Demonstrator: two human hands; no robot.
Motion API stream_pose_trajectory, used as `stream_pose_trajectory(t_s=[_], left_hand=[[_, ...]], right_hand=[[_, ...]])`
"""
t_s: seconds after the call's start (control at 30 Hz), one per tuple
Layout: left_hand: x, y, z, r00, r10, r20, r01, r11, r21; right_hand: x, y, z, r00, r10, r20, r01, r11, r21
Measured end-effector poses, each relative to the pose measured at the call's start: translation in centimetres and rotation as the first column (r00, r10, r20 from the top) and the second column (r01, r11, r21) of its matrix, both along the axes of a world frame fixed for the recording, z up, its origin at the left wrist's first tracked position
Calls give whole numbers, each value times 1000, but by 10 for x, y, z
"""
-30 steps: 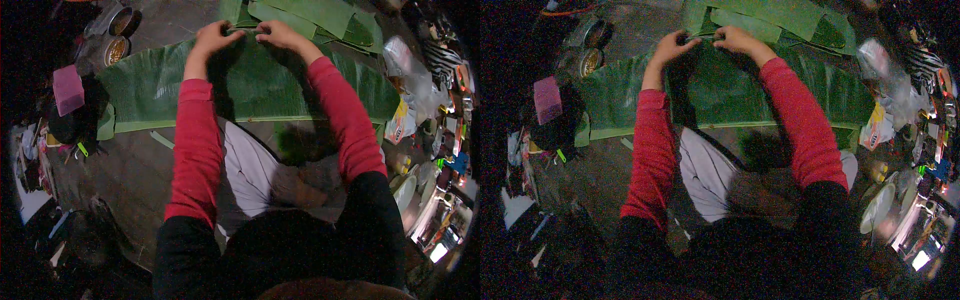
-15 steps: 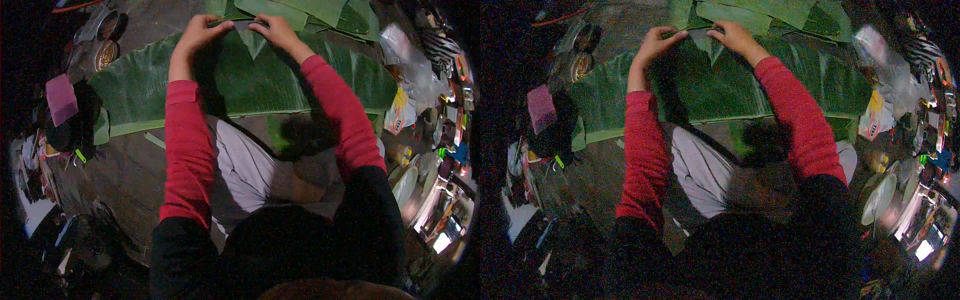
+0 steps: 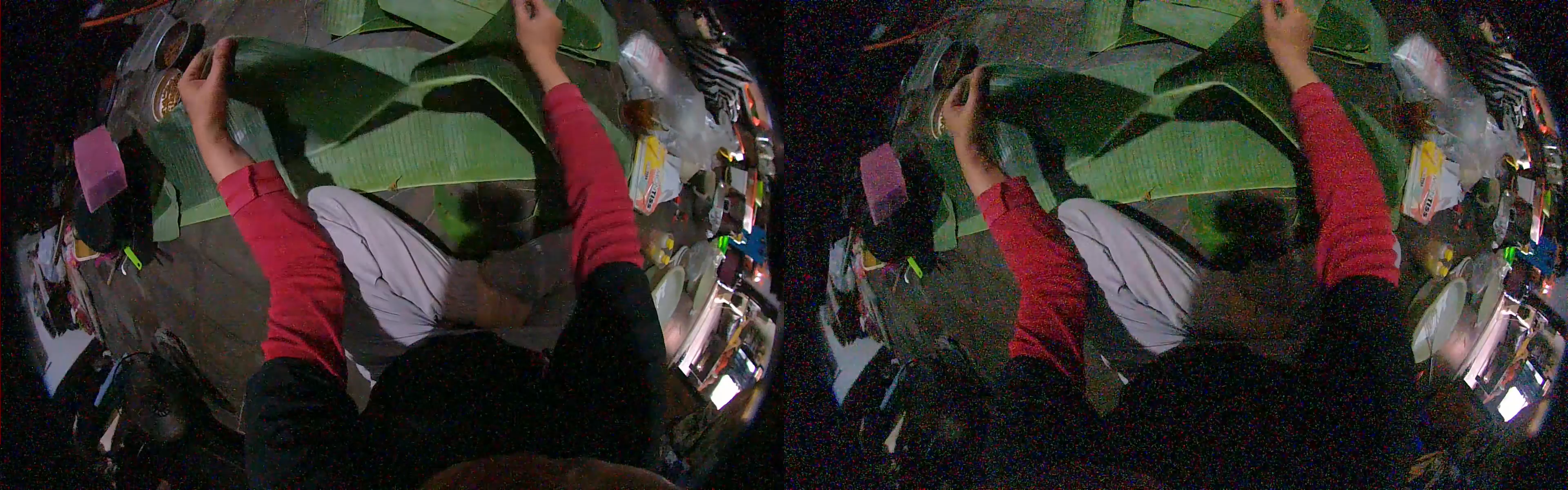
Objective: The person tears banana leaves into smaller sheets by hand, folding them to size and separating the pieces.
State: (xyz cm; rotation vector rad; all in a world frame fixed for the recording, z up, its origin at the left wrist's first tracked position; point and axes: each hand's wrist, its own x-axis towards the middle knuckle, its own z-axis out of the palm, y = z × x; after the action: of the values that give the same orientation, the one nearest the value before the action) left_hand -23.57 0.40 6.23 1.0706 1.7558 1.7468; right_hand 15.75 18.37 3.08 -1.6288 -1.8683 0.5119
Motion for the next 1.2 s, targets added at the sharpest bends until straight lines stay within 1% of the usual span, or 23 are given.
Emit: stream_pose_trajectory(t_s=[0.1, 0.13, 0.17, 0.2, 0.23, 0.27, 0.3, 0.37, 0.47, 0.53, 0.57, 0.63, 0.7, 0.73, 0.83, 0.9, 0.97, 1.03, 1.07, 1.1, 1.13, 1.17, 1.2], left_hand=[[1, 10, -3, 983, -20, -180, 36, 996, 88], [2, 13, -5, 957, -18, -289, 27, 999, 28], [4, 21, -11, 958, -16, -288, 26, 999, 29], [6, 35, -22, 911, 35, -411, -15, 999, 51], [9, 43, -29, 846, 87, -526, -53, 995, 79], [20, 43, -25, 845, 88, -527, -54, 995, 79], [34, 43, -16, 771, 78, -632, -60, 997, 50], [38, 43, -15, 683, 61, -728, -70, 997, 17], [29, 53, -30, 733, 38, -679, -95, 994, -47], [21, 60, -54, 591, 32, -806, -156, 985, -75], [30, 60, -57, 593, 29, -805, -153, 985, -77], [67, 68, -56, 423, 53, -905, -30, 999, 44], [103, 60, -44, 336, -196, -921, 214, 968, -128], [112, 56, -47, 196, -150, -969, 177, 977, -116], [105, 56, -44, 293, -306, -906, 196, 947, -256], [102, 52, -23, 286, -327, -901, 192, 940, -281], [100, 48, -11, 259, -303, -917, 243, 939, -242], [95, 49, -5, 310, -399, -863, 286, 905, -315], [89, 48, -4, 187, -413, -891, 273, 894, -357], [84, 46, -2, 61, -423, -904, 253, 883, -396], [79, 45, 2, 61, -416, -907, 257, 885, -388], [76, 43, 10, 63, -406, -912, 229, 895, -382], [74, 40, 19, 64, -393, -917, 202, 905, -374]], right_hand=[[-5, 4, 19, 999, 25, 25, -27, 993, 115], [-14, -2, 15, 985, 125, -122, -74, 931, 359], [-26, -12, 21, 991, 125, 53, -133, 815, 564], [-38, -24, 25, 972, 80, 222, -220, 655, 723], [-51, -47, 30, 955, 254, 154, -292, 705, 646], [-64, -54, 11, 942, 297, 158, -317, 629, 710], [-69, -74, -5, 863, 453, 226, -496, 669, 554], [-73, -127, -2, 773, 541, 333, -625, 741, 247], [-57, -162, -19, 766, 525, 370, -617, 762, 195], [-37, -167, -38, 759, 508, 407, -618, 758, 208], [-26, -164, -48, 742, 523, 418, -630, 758, 170], [-15, -157, -59, 726, 533, 434, -638, 757, 139], [-9, -152, -62, 666, 563, 489, -673, 736, 70], [-7, -152, -60, 668, 558, 493, -671, 737, 76], [0, -158, -48, 649, 529, 547, -647, 762, 31], [15, -164, -50, 759, 397, 516, -550, 816, 180], [39, -167, -49, 820, 306, 483, -439, 879, 188], [67, -169, -41, 937, -84, 338, 14, 979, 205], [83, -168, -42, 937, -89, 339, 17, 977, 210], [99, -167, -43, 935, -213, 285, 152, 963, 220], [110, -167, -46, 914, -335, 230, 285, 932, 225], [111, -165, -37, 912, -341, 229, 288, 928, 235], [110, -162, -21, 882, -362, 302, 387, 922, -24]])
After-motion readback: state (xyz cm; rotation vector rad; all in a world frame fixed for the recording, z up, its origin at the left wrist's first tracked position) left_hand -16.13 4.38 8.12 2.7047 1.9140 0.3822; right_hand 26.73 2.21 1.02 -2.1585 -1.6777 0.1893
